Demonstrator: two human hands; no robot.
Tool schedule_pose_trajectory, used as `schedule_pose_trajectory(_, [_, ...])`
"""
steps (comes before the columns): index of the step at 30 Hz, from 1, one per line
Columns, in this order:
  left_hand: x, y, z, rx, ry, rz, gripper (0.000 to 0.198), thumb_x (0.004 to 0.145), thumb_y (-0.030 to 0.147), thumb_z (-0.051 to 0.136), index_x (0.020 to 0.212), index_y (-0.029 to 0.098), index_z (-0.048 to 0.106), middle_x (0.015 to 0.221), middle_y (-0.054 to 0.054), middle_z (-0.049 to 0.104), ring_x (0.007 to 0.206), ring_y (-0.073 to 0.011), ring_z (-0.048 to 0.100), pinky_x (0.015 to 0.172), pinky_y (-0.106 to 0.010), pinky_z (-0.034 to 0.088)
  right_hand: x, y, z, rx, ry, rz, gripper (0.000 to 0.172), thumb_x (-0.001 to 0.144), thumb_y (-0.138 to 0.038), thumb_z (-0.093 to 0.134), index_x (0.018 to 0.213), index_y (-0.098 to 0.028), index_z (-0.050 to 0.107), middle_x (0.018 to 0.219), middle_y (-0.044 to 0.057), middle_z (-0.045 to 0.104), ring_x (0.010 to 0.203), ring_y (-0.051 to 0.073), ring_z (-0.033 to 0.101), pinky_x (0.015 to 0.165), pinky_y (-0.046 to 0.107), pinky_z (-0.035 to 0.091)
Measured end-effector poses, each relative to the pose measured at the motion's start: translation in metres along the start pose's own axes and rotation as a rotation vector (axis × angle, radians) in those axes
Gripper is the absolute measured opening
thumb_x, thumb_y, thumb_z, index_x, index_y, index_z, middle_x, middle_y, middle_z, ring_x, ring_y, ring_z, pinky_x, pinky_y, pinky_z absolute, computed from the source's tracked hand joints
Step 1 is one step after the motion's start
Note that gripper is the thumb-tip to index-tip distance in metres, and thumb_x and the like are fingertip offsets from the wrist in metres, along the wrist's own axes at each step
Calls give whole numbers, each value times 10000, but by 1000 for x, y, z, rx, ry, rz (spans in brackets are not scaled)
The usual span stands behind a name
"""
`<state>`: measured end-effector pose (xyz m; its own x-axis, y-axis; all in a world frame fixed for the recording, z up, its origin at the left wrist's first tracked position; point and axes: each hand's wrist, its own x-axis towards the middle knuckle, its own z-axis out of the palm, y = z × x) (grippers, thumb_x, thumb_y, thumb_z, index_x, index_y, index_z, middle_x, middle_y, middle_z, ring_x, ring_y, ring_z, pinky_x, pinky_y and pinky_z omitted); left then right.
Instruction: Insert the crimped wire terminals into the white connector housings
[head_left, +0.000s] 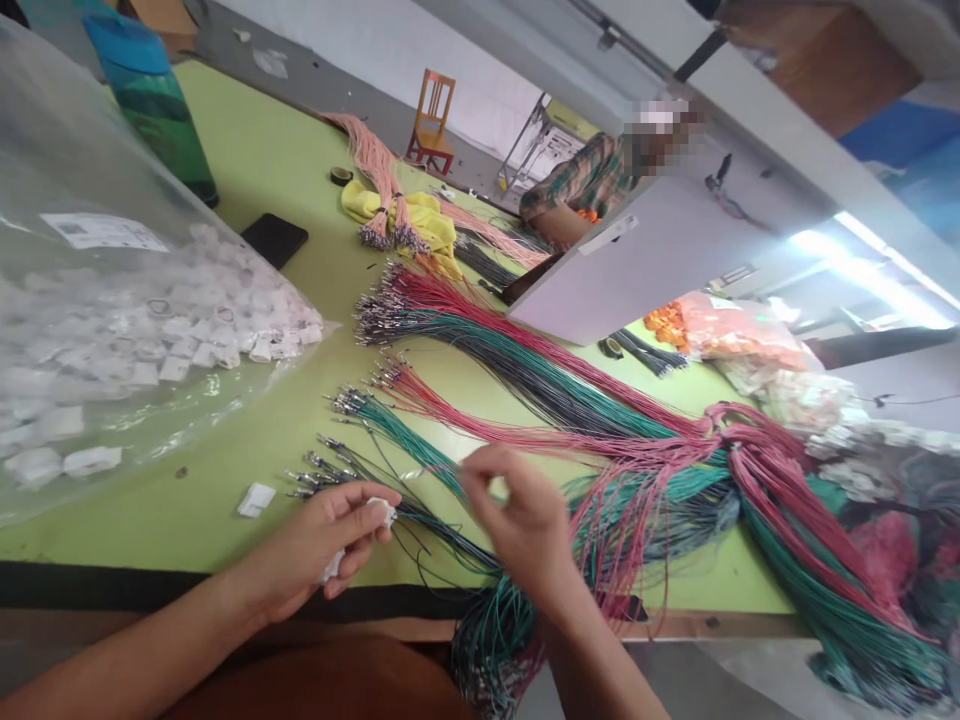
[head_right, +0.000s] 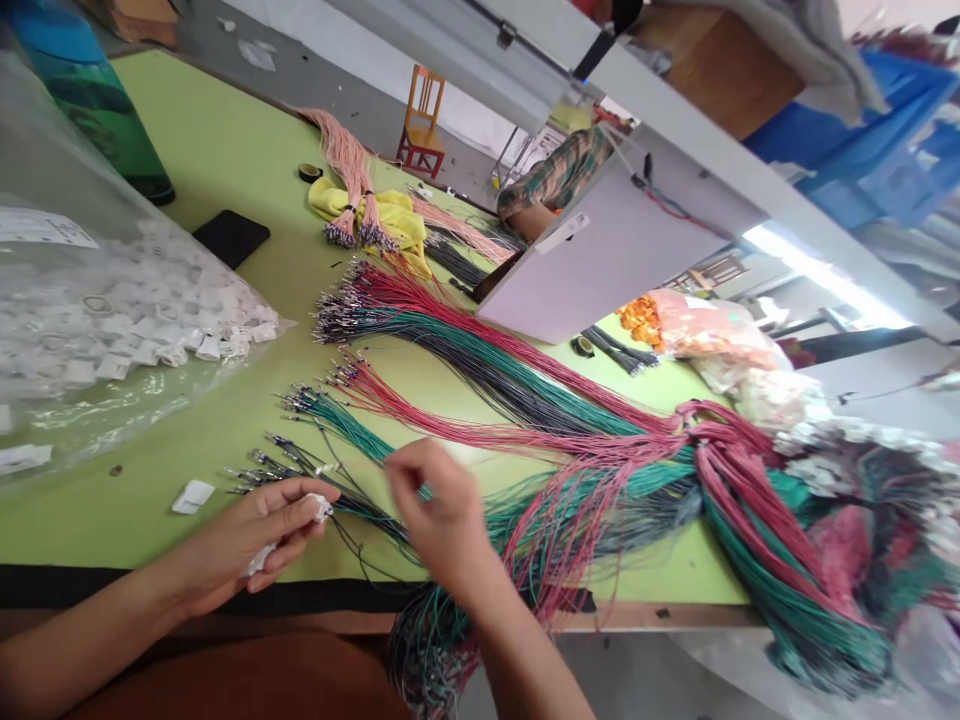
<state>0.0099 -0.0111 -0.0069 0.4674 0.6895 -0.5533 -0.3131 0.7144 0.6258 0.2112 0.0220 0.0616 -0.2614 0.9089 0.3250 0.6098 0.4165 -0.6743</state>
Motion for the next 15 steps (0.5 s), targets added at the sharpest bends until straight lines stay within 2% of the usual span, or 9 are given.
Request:
schedule_pose_trajectory(1, [0, 0, 0, 3, 0, 10, 347, 781, 436, 664, 1000, 173, 604, 704, 39, 546, 384, -15, 334, 300, -130, 260, -5, -7, 10, 90, -143, -3, 113, 847, -125, 543, 781, -196, 602, 704, 6, 608, 643, 119, 569, 585, 233, 467])
schedule_pose_trajectory(3, [0, -1, -1, 5, -3, 24, 350, 780, 435, 666, 1004, 173, 607, 700, 38, 549, 379, -16, 334, 299, -132, 265, -15, -12, 26, 170, -270, 42, 110, 849, -135, 545, 776, -189, 606, 702, 9, 603, 633, 113, 563, 565, 223, 455])
schedule_pose_trajectory(7, [0, -2, -3, 2, 0, 30, 334, 787, 428, 658, 990, 169, 608, 729, 25, 572, 376, -13, 338, 300, -132, 279, -27, -6, 38, 111, -206, 164, 110, 837, -144, 557, 742, -182, 598, 687, 8, 587, 610, 109, 532, 551, 219, 431])
schedule_pose_trajectory(15, [-3, 1, -1, 14, 19, 18, 362, 772, 449, 663, 985, 162, 606, 720, 22, 577, 378, -15, 336, 303, -132, 257, -27, -10, 35, 44, -170, 167, 117, 827, -133, 550, 737, -183, 607, 680, 8, 582, 592, 111, 529, 534, 222, 429])
